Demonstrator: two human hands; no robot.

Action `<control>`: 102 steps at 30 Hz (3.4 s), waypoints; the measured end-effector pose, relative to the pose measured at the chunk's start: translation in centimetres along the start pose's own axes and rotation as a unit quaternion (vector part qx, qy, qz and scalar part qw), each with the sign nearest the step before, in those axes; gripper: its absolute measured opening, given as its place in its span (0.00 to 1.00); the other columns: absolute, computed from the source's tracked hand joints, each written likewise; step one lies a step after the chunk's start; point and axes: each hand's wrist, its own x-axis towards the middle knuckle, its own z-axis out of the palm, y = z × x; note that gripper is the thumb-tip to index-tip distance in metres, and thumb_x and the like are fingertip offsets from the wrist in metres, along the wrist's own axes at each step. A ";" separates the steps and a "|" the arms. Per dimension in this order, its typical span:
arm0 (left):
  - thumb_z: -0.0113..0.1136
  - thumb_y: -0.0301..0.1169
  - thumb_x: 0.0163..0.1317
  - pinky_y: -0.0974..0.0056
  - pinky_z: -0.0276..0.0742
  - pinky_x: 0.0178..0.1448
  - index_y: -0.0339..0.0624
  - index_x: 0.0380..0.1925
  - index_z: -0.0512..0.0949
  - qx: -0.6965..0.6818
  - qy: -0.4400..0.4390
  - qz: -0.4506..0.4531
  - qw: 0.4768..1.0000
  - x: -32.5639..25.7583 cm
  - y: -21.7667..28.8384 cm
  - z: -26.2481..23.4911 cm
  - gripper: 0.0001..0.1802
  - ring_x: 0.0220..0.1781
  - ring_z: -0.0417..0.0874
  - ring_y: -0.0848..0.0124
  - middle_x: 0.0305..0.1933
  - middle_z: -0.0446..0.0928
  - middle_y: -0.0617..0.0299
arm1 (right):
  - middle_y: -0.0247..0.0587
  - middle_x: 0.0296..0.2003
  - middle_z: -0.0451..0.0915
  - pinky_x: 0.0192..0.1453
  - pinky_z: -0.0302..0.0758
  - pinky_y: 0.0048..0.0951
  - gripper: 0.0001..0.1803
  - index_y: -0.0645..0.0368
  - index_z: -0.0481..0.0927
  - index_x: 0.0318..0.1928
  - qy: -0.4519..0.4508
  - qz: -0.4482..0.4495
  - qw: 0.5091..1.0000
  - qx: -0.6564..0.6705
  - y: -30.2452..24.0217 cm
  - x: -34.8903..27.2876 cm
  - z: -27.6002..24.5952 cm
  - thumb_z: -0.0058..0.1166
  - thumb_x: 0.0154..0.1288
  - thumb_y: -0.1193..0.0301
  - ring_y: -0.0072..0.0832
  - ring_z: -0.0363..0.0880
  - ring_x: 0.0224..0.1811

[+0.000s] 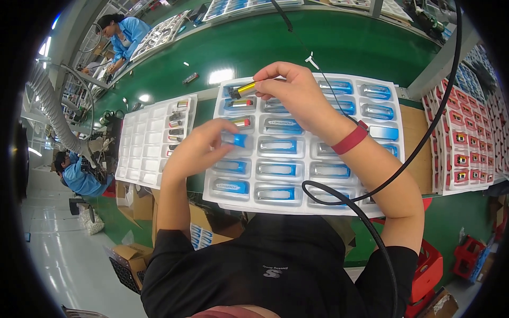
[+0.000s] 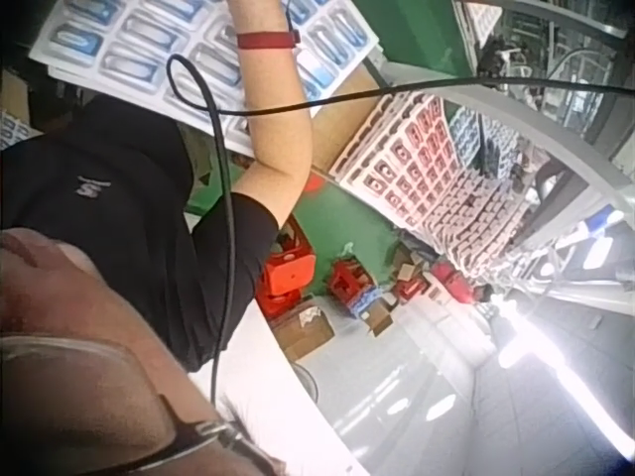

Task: The person assembles electronic components by hand, inserting small battery components into blue plastic cases.

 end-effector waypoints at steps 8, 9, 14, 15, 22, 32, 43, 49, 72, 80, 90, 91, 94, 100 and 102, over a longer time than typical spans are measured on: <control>0.57 0.18 0.67 0.65 0.81 0.51 0.33 0.65 0.68 -0.522 0.153 -0.007 0.839 1.7 -1.8 1.9 0.26 0.42 0.84 0.72 0.56 0.76 0.57 | 0.42 0.42 0.85 0.48 0.81 0.25 0.10 0.67 0.82 0.48 -0.045 0.016 0.997 0.065 -1.3 -0.7 1.2 0.61 0.69 0.76 0.25 0.84 0.41; 0.56 0.18 0.67 0.63 0.82 0.57 0.34 0.65 0.68 -0.512 0.145 -0.019 0.847 2.1 -1.4 1.6 0.26 0.49 0.86 0.68 0.60 0.76 0.54 | 0.42 0.42 0.85 0.48 0.81 0.25 0.10 0.67 0.82 0.48 -0.048 0.018 0.997 0.060 -1.2 -0.8 1.2 0.61 0.69 0.76 0.25 0.84 0.41; 0.57 0.17 0.65 0.59 0.80 0.64 0.35 0.65 0.67 -0.567 0.167 0.028 0.806 3.7 -0.6 2.1 0.27 0.59 0.83 0.64 0.67 0.73 0.50 | 0.42 0.42 0.85 0.47 0.80 0.24 0.10 0.66 0.82 0.48 -0.031 -0.002 0.999 0.023 -0.3 -0.9 1.4 0.63 0.69 0.76 0.24 0.84 0.41; 0.57 0.17 0.65 0.58 0.79 0.66 0.35 0.65 0.67 -0.594 0.149 0.022 0.790 3.7 -0.6 2.1 0.28 0.62 0.81 0.64 0.68 0.73 0.50 | 0.40 0.43 0.85 0.47 0.79 0.23 0.10 0.66 0.82 0.48 -0.028 0.004 0.999 0.016 -0.3 -0.8 1.3 0.63 0.69 0.76 0.22 0.83 0.42; 0.53 0.18 0.67 0.59 0.74 0.72 0.35 0.68 0.65 -0.637 0.096 0.045 0.764 3.9 0.1 2.5 0.28 0.65 0.80 0.64 0.68 0.73 0.50 | 0.36 0.43 0.84 0.55 0.77 0.23 0.10 0.62 0.82 0.49 -0.001 -0.020 0.999 -0.026 -0.3 -1.2 1.7 0.63 0.69 0.77 0.21 0.81 0.48; 0.54 0.20 0.69 0.55 0.71 0.75 0.36 0.70 0.62 -0.601 0.092 0.049 0.792 4.1 0.5 2.8 0.29 0.70 0.75 0.57 0.72 0.67 0.47 | 0.40 0.42 0.86 0.49 0.81 0.23 0.09 0.67 0.83 0.47 0.018 -0.027 0.999 -0.030 0.1 -1.4 2.2 0.63 0.69 0.77 0.22 0.84 0.40; 0.55 0.20 0.70 0.56 0.74 0.73 0.35 0.67 0.64 -0.687 0.084 0.054 0.720 4.0 -0.3 3.1 0.26 0.66 0.80 0.61 0.66 0.74 0.47 | 0.40 0.42 0.86 0.42 0.76 0.22 0.10 0.61 0.87 0.46 0.047 -0.200 0.948 -0.242 0.2 -2.1 3.1 0.68 0.64 0.75 0.21 0.80 0.38; 0.49 0.22 0.75 0.57 0.76 0.70 0.35 0.64 0.67 -0.661 0.145 0.063 0.734 4.3 0.6 3.1 0.19 0.65 0.80 0.63 0.66 0.75 0.49 | 0.42 0.47 0.80 0.50 0.79 0.33 0.11 0.58 0.86 0.47 0.079 -0.261 0.912 -0.305 0.6 -2.1 3.1 0.63 0.64 0.79 0.34 0.82 0.47; 0.66 0.35 0.66 0.63 0.75 0.63 0.38 0.63 0.78 -0.235 0.030 -0.041 0.971 8.1 -8.2 -5.5 0.26 0.58 0.82 0.66 0.58 0.83 0.56 | 0.46 0.31 0.82 0.42 0.79 0.40 0.07 0.59 0.79 0.41 -0.098 -0.189 0.864 -0.456 1.5 -3.7 4.2 0.59 0.63 0.72 0.45 0.83 0.34; 0.62 0.33 0.63 0.50 0.79 0.61 0.38 0.54 0.82 0.124 0.196 -0.176 0.957 16.7 -26.5 -0.4 0.20 0.56 0.84 0.49 0.54 0.83 0.42 | 0.40 0.27 0.77 0.41 0.73 0.42 0.06 0.57 0.78 0.29 -0.191 -0.275 0.711 -0.618 3.4 -3.9 5.6 0.61 0.59 0.70 0.41 0.78 0.36; 0.56 0.40 0.75 0.65 0.79 0.49 0.36 0.50 0.83 -0.272 0.114 -0.137 0.946 13.7 -14.0 -3.7 0.18 0.39 0.80 0.74 0.41 0.85 0.61 | 0.45 0.40 0.78 0.47 0.76 0.43 0.13 0.61 0.82 0.45 -0.144 -0.256 0.761 -0.579 2.1 -2.5 3.8 0.61 0.58 0.74 0.43 0.80 0.44; 0.56 0.40 0.75 0.65 0.79 0.49 0.36 0.50 0.83 -0.272 0.116 -0.144 0.944 12.2 -12.6 -3.9 0.18 0.39 0.80 0.74 0.41 0.85 0.61 | 0.48 0.44 0.78 0.48 0.78 0.45 0.19 0.63 0.80 0.53 -0.098 -0.277 0.807 -0.512 1.2 -2.0 4.0 0.60 0.59 0.75 0.46 0.81 0.45; 0.52 0.40 0.78 0.69 0.78 0.50 0.35 0.51 0.82 -0.470 0.045 -0.117 0.874 8.2 -8.2 -3.4 0.19 0.38 0.78 0.78 0.42 0.84 0.63 | 0.52 0.53 0.74 0.47 0.82 0.39 0.28 0.63 0.71 0.66 -0.007 -0.302 0.855 -0.422 -1.2 -0.9 4.6 0.58 0.65 0.76 0.43 0.84 0.47; 0.50 0.41 0.79 0.66 0.79 0.55 0.34 0.55 0.81 -0.475 0.006 -0.044 0.879 4.5 -2.7 -1.3 0.21 0.43 0.80 0.75 0.49 0.82 0.60 | 0.37 0.46 0.82 0.43 0.80 0.21 0.18 0.63 0.77 0.61 -0.102 0.009 0.987 -0.126 -1.2 -0.5 3.1 0.58 0.73 0.75 0.18 0.82 0.39; 0.53 0.37 0.77 0.64 0.79 0.58 0.33 0.60 0.79 -0.438 0.021 -0.025 0.899 3.1 -1.6 -1.3 0.21 0.48 0.81 0.73 0.55 0.81 0.58 | 0.34 0.40 0.84 0.43 0.79 0.19 0.13 0.63 0.80 0.55 -0.073 0.011 0.990 -0.122 -1.4 -1.2 3.1 0.58 0.73 0.76 0.16 0.82 0.37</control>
